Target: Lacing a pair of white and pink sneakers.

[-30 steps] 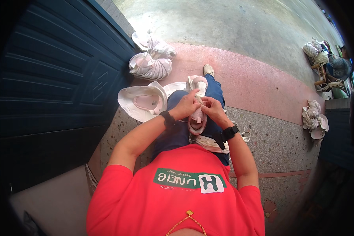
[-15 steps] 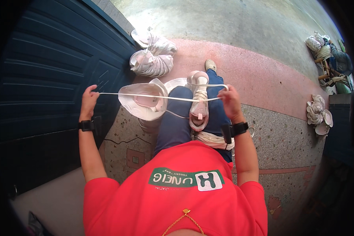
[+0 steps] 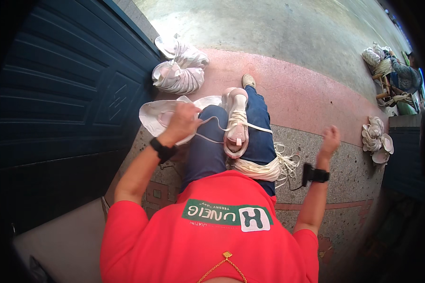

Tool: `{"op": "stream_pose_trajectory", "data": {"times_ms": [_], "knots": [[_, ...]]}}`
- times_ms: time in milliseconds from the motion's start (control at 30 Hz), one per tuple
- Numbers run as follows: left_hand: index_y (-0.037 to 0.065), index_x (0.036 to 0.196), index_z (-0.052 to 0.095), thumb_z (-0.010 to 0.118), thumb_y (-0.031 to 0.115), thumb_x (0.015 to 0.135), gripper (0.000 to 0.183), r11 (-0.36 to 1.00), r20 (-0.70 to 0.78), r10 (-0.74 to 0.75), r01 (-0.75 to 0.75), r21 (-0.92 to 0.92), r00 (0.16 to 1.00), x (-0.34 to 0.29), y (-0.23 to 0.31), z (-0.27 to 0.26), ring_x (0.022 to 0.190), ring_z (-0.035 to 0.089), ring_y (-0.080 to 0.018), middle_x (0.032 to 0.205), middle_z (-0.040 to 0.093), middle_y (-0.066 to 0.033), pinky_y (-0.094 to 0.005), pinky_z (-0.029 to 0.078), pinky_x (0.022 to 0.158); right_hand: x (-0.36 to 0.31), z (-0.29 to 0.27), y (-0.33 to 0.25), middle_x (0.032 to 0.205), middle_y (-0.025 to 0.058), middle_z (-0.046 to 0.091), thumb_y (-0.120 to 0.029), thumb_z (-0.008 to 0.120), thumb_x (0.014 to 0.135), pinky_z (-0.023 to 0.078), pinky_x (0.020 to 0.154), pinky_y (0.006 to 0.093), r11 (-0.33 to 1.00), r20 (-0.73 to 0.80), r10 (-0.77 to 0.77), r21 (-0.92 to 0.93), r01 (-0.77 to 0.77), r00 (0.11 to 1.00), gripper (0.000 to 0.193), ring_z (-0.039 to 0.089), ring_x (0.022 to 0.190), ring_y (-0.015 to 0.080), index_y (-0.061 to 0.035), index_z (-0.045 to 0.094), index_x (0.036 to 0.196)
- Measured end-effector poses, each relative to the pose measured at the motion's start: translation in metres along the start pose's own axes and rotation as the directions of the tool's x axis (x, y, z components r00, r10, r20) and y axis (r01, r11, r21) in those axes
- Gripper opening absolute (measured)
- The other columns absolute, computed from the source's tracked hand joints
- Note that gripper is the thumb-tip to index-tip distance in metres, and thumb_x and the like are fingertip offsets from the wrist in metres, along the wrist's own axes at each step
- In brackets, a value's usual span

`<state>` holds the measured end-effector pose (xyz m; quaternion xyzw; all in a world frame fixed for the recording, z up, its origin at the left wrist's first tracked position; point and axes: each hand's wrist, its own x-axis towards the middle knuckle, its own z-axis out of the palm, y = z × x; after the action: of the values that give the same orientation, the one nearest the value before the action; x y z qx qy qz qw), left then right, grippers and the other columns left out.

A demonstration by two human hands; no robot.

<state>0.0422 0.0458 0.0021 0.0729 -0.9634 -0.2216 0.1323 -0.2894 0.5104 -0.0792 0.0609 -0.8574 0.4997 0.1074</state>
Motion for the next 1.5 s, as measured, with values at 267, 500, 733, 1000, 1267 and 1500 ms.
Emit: {"op": "stream_pose_trajectory", "data": {"times_ms": [267, 500, 733, 1000, 1267, 1500], "knots": [[0.007, 0.09, 0.071, 0.069, 0.018, 0.082, 0.014, 0.989, 0.245, 0.027, -0.062, 0.135, 0.969, 0.025, 0.062, 0.069, 0.103, 0.056, -0.0335, 0.098, 0.066, -0.0115, -0.0459, 0.05, 0.085, -0.132, 0.13, -0.15, 0.099, 0.0112, 0.071, -0.007, 0.064, 0.089, 0.044, 0.094, 0.0414, 0.632, 0.724, -0.526, -0.019, 0.775, 0.446, 0.024, 0.065, 0.097, 0.0275, -0.0088, 0.069, 0.112], [0.007, 0.081, 0.072, 0.069, 0.025, 0.079, 0.018, 0.974, 0.184, -0.154, 0.118, 0.194, 0.971, 0.024, 0.075, 0.079, 0.097, 0.059, -0.0344, 0.088, 0.068, -0.0131, -0.0485, 0.05, 0.079, -0.124, 0.122, -0.137, 0.083, 0.0062, 0.068, -0.012, 0.065, 0.09, 0.043, 0.084, 0.0419, 0.612, 0.795, -0.493, 0.03, 0.79, 0.353, 0.009, 0.064, 0.085, 0.0247, -0.0104, 0.069, 0.098], [0.005, 0.079, 0.072, 0.068, 0.022, 0.077, 0.017, 0.974, 0.167, -0.144, 0.109, 0.201, 0.975, 0.024, 0.072, 0.08, 0.097, 0.061, -0.0342, 0.086, 0.068, -0.0131, -0.0489, 0.05, 0.077, -0.115, 0.11, -0.14, 0.074, 0.0068, 0.068, -0.01, 0.066, 0.088, 0.045, 0.081, 0.0415, 0.655, 0.794, -0.467, 0.015, 0.755, 0.39, 0.007, 0.066, 0.079, 0.0258, -0.0131, 0.072, 0.084], [0.006, 0.077, 0.072, 0.068, 0.021, 0.078, 0.015, 0.977, 0.161, -0.124, 0.092, 0.192, 0.979, 0.022, 0.071, 0.077, 0.092, 0.062, -0.0347, 0.08, 0.068, -0.0137, -0.0497, 0.05, 0.075, -0.112, 0.105, -0.142, 0.069, 0.0098, 0.067, -0.01, 0.063, 0.091, 0.048, 0.078, 0.0419, 0.61, 0.823, -0.418, -0.059, 0.79, 0.384, 0.009, 0.069, 0.07, 0.0285, -0.0115, 0.071, 0.094], [0.006, 0.081, 0.07, 0.064, 0.015, 0.088, 0.013, 0.97, 0.256, -0.14, 0.08, 0.23, 0.957, 0.007, 0.045, 0.038, 0.078, 0.066, -0.0361, 0.074, 0.068, -0.0158, -0.0495, 0.052, 0.072, -0.118, 0.121, -0.13, 0.087, 0.0192, 0.071, -0.007, 0.057, 0.093, 0.056, 0.066, 0.05, 0.669, 0.777, -0.299, -0.243, 0.702, 0.554, 0.015, 0.071, 0.074, 0.0381, -0.0048, 0.065, 0.104], [0.003, 0.106, 0.064, 0.055, 0.014, 0.103, 0.015, 0.555, 0.289, -0.514, 0.57, -0.607, 0.808, 0.029, 0.062, -0.039, 0.078, 0.069, -0.0176, 0.078, 0.069, -0.0084, -0.0322, 0.054, 0.074, -0.077, 0.101, -0.175, 0.085, 0.0117, 0.066, -0.008, 0.052, 0.099, 0.058, 0.065, 0.0371, 0.983, 0.465, -0.039, 0.175, -0.049, 0.885, 0.024, 0.067, 0.067, 0.0232, 0.0009, 0.061, 0.12]]}}
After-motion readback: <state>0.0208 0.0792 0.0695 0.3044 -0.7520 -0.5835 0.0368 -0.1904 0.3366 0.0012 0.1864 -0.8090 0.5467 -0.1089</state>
